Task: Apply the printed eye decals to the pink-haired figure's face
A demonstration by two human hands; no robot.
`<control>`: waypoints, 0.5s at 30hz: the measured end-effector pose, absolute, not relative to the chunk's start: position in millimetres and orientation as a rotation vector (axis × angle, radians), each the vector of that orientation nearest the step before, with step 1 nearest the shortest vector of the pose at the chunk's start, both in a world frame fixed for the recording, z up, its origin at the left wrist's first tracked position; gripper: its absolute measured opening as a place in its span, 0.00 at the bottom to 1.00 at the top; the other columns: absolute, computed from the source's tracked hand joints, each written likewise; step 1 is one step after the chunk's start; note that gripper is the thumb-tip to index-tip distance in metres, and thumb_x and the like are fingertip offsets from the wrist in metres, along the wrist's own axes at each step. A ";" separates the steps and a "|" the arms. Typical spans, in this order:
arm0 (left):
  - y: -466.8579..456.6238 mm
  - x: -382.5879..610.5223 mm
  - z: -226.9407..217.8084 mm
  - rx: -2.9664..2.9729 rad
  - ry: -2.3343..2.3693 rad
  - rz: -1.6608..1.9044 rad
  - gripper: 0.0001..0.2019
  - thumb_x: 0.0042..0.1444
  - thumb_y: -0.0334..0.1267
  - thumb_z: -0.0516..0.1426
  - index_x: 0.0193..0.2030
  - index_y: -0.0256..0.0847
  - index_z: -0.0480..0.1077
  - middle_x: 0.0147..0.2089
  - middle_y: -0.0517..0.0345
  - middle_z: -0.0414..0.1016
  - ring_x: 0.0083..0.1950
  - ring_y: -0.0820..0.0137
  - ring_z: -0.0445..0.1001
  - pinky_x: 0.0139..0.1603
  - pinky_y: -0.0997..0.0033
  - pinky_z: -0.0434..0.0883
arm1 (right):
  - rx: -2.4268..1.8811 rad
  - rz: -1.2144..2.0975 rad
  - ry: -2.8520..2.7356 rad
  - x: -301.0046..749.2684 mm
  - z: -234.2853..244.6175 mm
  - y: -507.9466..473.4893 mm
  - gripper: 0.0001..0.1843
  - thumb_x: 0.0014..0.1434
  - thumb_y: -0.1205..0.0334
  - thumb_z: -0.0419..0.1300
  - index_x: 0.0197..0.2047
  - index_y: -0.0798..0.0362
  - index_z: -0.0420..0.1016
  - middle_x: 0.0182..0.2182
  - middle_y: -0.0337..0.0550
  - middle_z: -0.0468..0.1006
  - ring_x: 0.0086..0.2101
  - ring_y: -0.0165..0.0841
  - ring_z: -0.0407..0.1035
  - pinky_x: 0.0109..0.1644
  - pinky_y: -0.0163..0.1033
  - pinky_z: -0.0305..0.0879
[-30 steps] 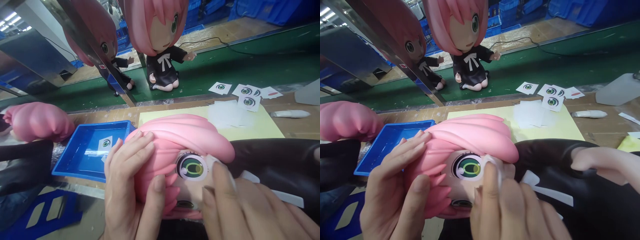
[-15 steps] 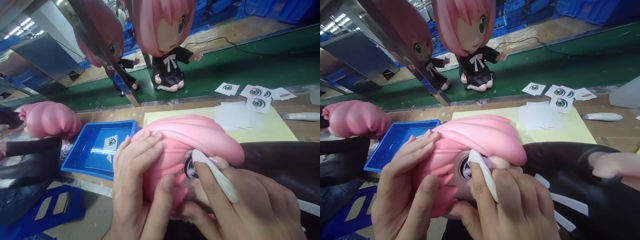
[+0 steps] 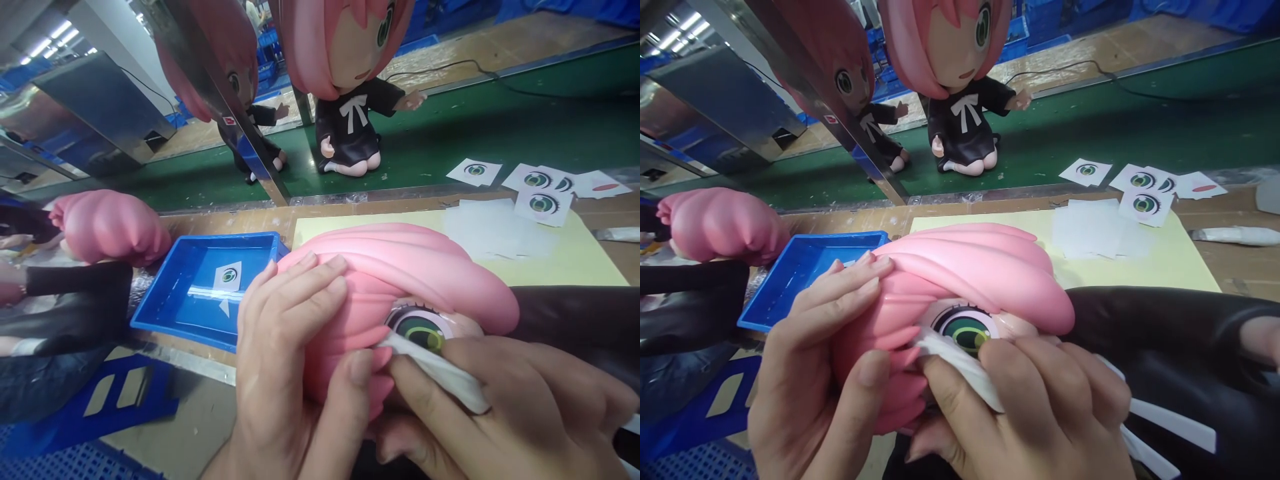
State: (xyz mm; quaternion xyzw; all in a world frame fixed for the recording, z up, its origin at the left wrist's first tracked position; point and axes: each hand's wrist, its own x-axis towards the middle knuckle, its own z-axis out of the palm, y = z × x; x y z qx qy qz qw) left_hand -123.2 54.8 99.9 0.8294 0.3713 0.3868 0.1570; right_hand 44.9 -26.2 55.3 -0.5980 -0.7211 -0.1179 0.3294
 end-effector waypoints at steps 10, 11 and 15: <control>59.0 -128.2 96.6 2.418 0.986 1.099 0.20 0.62 0.33 0.60 0.61 0.36 0.67 0.64 0.47 0.72 0.67 0.55 0.69 0.77 0.43 0.53 | -1.466 -0.174 -2.008 66.8 53.6 -32.9 0.15 0.72 0.54 0.53 0.57 0.41 0.76 0.40 0.46 0.72 0.40 0.39 0.62 0.47 0.46 0.51; 60.0 -126.8 97.0 2.417 0.985 1.103 0.20 0.63 0.33 0.60 0.61 0.36 0.67 0.64 0.47 0.72 0.67 0.55 0.69 0.77 0.43 0.53 | -1.445 -0.173 -2.018 68.1 53.4 -34.8 0.15 0.72 0.55 0.53 0.56 0.42 0.76 0.40 0.47 0.72 0.41 0.40 0.62 0.47 0.46 0.51; 61.6 -125.7 99.9 2.444 0.981 1.106 0.18 0.65 0.34 0.57 0.61 0.35 0.67 0.64 0.45 0.73 0.69 0.55 0.68 0.78 0.42 0.49 | -1.421 -0.159 -1.951 61.4 54.5 -46.1 0.11 0.70 0.62 0.56 0.53 0.46 0.75 0.38 0.46 0.71 0.40 0.40 0.63 0.47 0.47 0.52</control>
